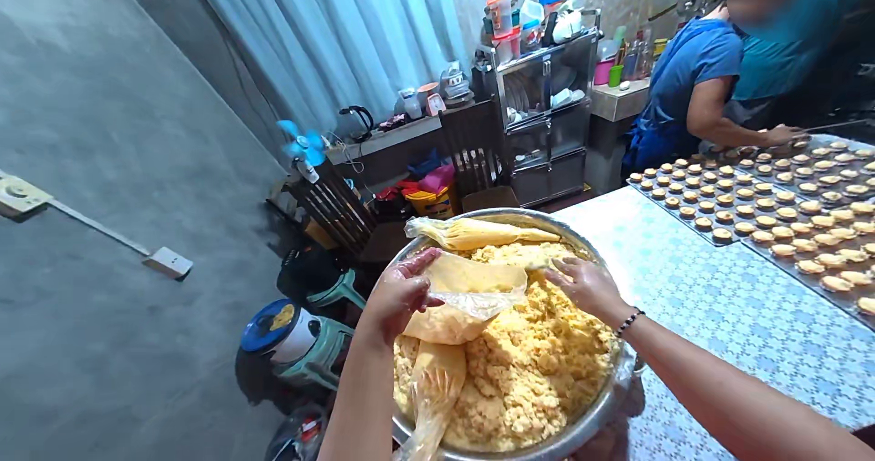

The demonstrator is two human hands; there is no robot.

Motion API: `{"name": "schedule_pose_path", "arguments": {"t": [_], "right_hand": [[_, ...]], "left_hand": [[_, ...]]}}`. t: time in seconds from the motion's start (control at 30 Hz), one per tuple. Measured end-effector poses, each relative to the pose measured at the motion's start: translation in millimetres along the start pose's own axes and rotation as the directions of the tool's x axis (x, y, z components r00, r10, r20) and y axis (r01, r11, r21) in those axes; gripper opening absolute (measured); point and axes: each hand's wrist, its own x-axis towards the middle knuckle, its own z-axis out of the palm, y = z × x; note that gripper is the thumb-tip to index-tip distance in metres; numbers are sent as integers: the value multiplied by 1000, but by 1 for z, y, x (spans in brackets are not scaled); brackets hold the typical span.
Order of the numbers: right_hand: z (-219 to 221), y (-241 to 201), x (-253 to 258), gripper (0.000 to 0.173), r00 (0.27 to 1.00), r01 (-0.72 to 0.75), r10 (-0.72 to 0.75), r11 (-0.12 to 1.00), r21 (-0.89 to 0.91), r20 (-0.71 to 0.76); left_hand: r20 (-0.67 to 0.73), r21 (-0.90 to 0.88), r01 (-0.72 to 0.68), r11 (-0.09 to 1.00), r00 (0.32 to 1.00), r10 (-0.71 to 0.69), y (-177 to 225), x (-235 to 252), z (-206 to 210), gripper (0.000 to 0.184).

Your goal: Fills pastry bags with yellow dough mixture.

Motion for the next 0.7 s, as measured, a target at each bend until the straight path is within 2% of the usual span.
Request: {"name": "schedule_pose_path", "arguments": {"t": [0.07, 0.1, 0.13, 0.17, 0.23, 0.3, 0.33, 0.4, 0.43, 0.47, 0.5, 0.53, 0.57, 0.63, 0.7], "right_hand": [[4, -34, 4, 61, 992, -95, 66, 947, 307, 103], [5, -50, 7, 56, 970, -201, 126, 898, 391, 210], [6, -62, 12, 48, 932, -301, 181, 867, 396, 313], [7, -71, 18, 41, 889, -371, 228, 867, 333, 397], [11, -85, 29, 34, 817, -405, 297, 906, 125, 494], [21, -94, 34, 28, 834, -318, 274, 948, 12, 478], [26, -99, 36, 25, 857, -272, 229, 962, 29, 461], [34, -111, 40, 21, 900, -204, 115, 964, 173, 421], [35, -122, 40, 21, 915, -179, 62, 948, 263, 398], [34, -135, 37, 24, 926, -148, 5, 924, 351, 378], [31, -151, 35, 27, 931, -109, -56, 900, 423, 360], [28, -166, 35, 30, 930, -67, -119, 876, 477, 349], [23, -181, 35, 30, 928, -20, -179, 852, 522, 328], [9, -211, 29, 29, 915, 68, -303, 767, 638, 267], [-4, -238, 22, 29, 886, 154, -437, 589, 793, 153]], "left_hand": [[-7, 14, 13, 1000, 1000, -13, 2, 0, 0, 54], [-8, 26, 24, 999, 1000, -24, 2, 0, -1, 54], [-15, 40, 35, 999, 999, -35, 1, 1, -2, 53], [-25, 55, 41, 998, 999, -40, 1, 1, -3, 52], [-73, 113, 53, 992, 996, -44, 2, -2, -4, 51], [-134, 281, 73, 957, 990, -36, 0, -5, -6, 57], [-163, 421, 100, 901, 986, -34, -1, -6, -10, 65], [-248, 710, 194, 677, 969, -18, -6, -3, -23, 82], [-289, 784, 247, 569, 957, -16, -8, -3, -34, 81], [-318, 810, 280, 516, 948, -16, -9, -4, -46, 71], [-343, 800, 295, 523, 939, -5, -6, -7, -60, 53], [-370, 764, 290, 577, 929, 24, 1, -13, -72, 36], [-392, 711, 252, 657, 917, 74, 15, -21, -82, 28], [-458, 584, 104, 805, 861, 221, 53, -40, -91, 27], [-519, 487, -100, 868, 766, 379, 87, -57, -94, 29]]}}
